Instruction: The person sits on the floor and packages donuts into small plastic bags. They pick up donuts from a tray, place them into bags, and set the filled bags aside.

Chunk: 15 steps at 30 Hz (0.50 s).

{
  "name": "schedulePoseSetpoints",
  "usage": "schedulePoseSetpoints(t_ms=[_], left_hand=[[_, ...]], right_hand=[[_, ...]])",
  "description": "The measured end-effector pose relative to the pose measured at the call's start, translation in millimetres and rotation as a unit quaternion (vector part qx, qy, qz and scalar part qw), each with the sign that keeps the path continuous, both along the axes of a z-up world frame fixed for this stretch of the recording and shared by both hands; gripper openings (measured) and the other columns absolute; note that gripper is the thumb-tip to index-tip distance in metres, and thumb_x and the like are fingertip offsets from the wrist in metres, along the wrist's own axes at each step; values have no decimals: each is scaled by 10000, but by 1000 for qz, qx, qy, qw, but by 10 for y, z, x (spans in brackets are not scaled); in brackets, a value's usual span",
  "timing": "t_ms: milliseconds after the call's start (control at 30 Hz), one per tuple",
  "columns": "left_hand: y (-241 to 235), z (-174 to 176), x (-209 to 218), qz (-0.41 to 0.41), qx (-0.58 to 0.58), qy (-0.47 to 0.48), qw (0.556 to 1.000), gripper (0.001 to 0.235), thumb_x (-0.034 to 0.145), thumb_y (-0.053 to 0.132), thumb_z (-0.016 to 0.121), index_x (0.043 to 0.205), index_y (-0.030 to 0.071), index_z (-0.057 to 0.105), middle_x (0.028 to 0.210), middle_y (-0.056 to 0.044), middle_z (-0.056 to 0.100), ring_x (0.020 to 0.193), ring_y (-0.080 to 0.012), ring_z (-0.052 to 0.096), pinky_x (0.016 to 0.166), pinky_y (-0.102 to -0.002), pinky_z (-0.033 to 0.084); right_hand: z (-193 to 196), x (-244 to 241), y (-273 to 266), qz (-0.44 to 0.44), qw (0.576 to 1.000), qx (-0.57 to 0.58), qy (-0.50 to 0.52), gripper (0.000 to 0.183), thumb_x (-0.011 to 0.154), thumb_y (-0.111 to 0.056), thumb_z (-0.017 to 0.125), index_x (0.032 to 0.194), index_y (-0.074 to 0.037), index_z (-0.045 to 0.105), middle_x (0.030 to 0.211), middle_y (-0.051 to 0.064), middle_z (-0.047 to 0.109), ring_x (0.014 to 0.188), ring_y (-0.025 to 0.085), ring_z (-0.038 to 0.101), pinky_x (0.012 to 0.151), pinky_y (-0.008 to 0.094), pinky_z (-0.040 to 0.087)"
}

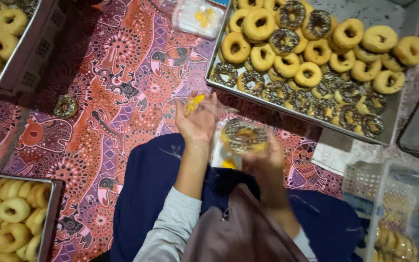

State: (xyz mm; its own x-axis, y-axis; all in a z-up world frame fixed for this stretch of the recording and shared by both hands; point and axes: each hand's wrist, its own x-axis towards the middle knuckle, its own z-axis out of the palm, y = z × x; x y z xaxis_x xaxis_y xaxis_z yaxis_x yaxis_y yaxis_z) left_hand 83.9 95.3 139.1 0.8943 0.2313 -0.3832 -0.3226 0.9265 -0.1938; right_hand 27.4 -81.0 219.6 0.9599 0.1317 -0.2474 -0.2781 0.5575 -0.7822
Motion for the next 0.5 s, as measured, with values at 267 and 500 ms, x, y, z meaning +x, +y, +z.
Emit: schedulePoseSetpoints(t_ms=[267,500], left_hand=[[-315,284,-364,-41,126,-195,972,709,1085,547,509,1506,-22,467,1231,-226,638,1057,-373,654,965,-516,533],[-508,587,-1280,155,856,83,487,923,1034,563,566,1636,9,139,1646,-289,248,1499,-484,292,1195,-575,279]], right_hand=[[122,-284,212,23,761,-529,-376,648,709,-6,790,1346,8,673,1505,251,516,1380,414,527,1154,479,408],[102,-319,156,9,779,-528,-337,612,827,-63,788,1411,-12,610,1464,177,617,1368,295,615,1156,382,486]])
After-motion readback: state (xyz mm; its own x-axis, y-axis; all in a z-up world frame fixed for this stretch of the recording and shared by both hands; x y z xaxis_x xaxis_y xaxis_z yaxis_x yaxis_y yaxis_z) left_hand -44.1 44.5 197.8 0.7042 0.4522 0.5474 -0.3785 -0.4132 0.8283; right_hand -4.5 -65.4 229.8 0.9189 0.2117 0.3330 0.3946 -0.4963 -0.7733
